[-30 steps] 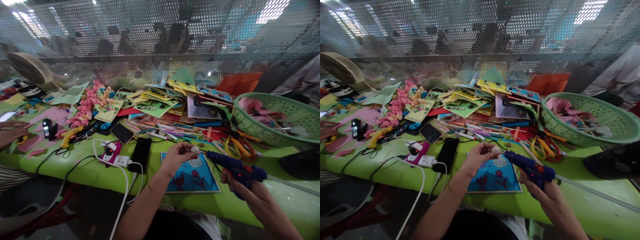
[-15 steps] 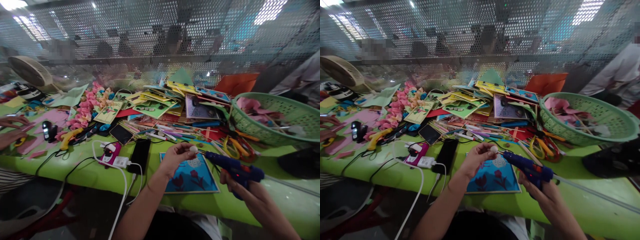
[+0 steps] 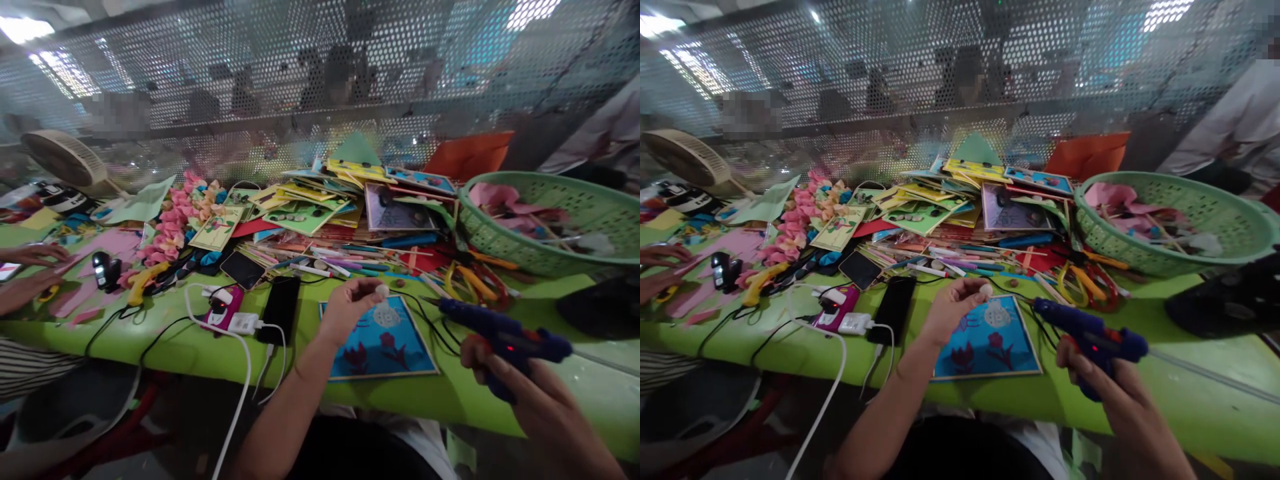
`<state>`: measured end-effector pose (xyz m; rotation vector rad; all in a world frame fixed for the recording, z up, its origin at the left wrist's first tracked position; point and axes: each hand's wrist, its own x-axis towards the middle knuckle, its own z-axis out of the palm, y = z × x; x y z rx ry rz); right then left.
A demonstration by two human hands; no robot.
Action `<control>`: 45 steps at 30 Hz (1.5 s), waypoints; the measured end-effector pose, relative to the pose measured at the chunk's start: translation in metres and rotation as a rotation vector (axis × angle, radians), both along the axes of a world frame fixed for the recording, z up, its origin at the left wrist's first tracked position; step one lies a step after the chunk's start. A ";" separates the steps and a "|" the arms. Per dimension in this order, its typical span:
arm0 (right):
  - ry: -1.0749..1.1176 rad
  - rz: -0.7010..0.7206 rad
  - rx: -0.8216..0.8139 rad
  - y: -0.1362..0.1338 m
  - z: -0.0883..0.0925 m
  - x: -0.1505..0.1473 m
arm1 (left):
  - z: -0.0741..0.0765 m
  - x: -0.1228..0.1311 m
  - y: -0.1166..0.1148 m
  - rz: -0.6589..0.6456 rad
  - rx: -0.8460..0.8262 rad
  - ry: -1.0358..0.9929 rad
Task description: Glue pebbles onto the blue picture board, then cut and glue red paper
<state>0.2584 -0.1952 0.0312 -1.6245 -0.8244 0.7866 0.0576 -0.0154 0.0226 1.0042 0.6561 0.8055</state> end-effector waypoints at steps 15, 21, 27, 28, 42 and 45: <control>0.339 -0.187 0.162 -0.019 -0.047 0.032 | -0.003 0.016 0.004 -0.149 1.106 0.945; 0.377 -0.164 0.176 -0.022 -0.056 0.033 | -0.005 0.017 0.003 -0.185 1.188 1.012; 0.402 -0.181 0.159 -0.024 -0.048 0.026 | -0.011 0.018 0.006 -0.201 1.249 0.995; 0.411 -0.193 0.154 -0.024 -0.045 0.024 | -0.012 0.017 0.006 -0.201 1.260 0.990; 0.368 -0.248 0.036 -0.026 -0.015 0.010 | -0.018 0.014 0.007 -0.126 1.274 0.865; 0.395 -0.255 0.045 -0.026 -0.019 0.011 | -0.019 0.014 0.008 -0.110 1.280 0.825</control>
